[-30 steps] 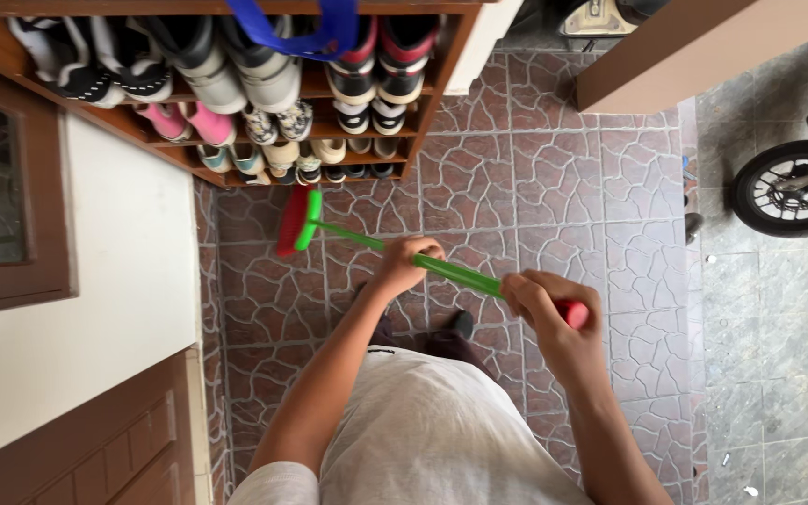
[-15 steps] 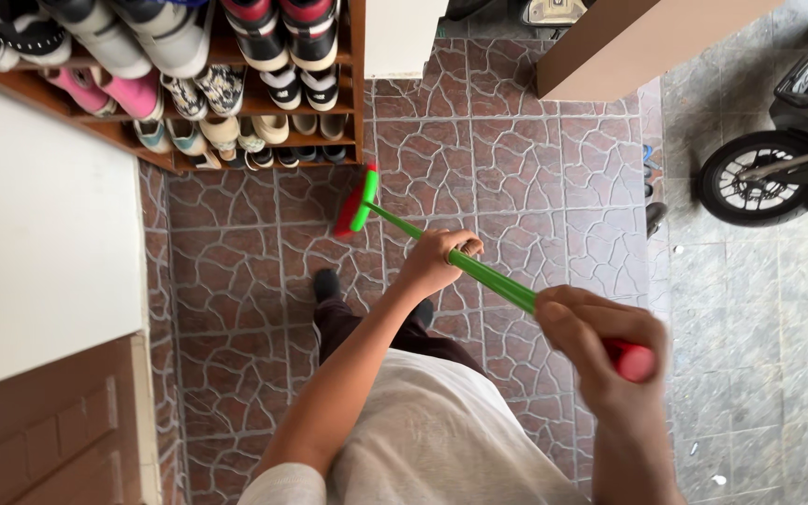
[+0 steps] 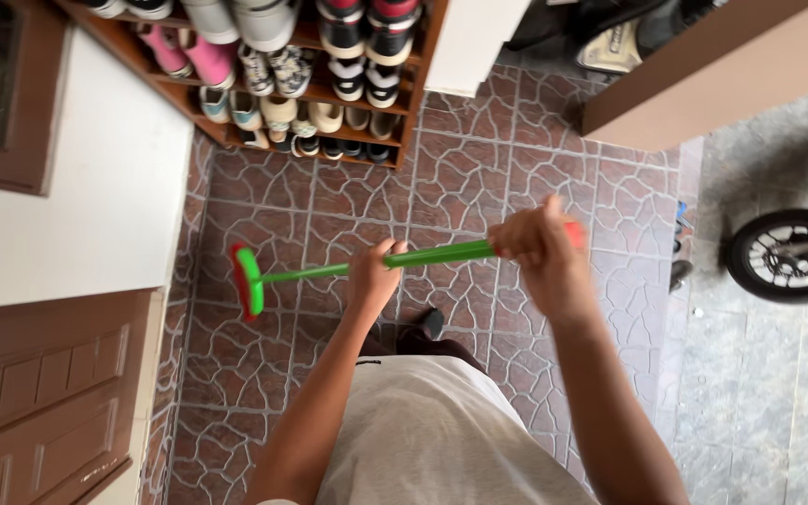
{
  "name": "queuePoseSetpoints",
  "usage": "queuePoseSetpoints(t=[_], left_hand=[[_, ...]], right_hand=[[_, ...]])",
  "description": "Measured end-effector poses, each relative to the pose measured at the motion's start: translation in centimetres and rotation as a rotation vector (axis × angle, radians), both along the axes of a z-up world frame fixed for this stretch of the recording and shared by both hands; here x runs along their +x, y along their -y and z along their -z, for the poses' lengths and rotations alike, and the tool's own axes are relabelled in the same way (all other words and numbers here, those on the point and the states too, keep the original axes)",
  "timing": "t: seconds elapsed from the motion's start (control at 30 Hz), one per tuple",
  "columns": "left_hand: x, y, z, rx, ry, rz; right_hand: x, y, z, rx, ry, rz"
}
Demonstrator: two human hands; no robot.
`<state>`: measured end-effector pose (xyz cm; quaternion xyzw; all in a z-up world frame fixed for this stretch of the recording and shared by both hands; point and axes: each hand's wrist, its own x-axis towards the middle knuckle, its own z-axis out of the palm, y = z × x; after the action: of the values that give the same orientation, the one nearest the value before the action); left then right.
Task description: The person sweeps the tiled floor using a broom, pushing debris along the floor and into corners next to shoe racks and parked motorcycles.
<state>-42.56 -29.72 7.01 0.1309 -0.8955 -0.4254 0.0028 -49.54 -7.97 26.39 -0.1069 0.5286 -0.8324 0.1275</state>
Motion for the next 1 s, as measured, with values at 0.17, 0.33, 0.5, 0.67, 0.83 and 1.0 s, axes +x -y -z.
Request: queuePoseSetpoints(t=[0.17, 0.33, 0.5, 0.67, 0.83, 1.0], left_hand=[[4.3, 3.4, 4.6, -0.219, -0.067, -0.209], [3.8, 1.3, 5.5, 0.115, -0.129, -0.124], [-0.4, -3.4, 5.7, 0.037, -0.216, 0.010], [-4.8, -7.8, 6.4, 0.196, -0.353, 0.277], [-7.6, -10.0, 2.5, 0.406, -0.289, 0.428], [-9.3, -11.2, 0.0, 0.628, -0.049, 0.549]], right_hand=[[0.3, 5.9, 3.3, 0.001, 0.226, -0.110], [1.4, 5.9, 1.4, 0.147, 0.075, -0.152], [2.1, 3.4, -3.6, 0.181, -0.060, 0.016], [4.3, 2.8, -7.3, 0.300, -0.036, 0.333], [5.4, 3.0, -8.9, 0.551, -0.062, 0.494], [6.3, 2.6, -9.3, 0.833, -0.098, 0.440]])
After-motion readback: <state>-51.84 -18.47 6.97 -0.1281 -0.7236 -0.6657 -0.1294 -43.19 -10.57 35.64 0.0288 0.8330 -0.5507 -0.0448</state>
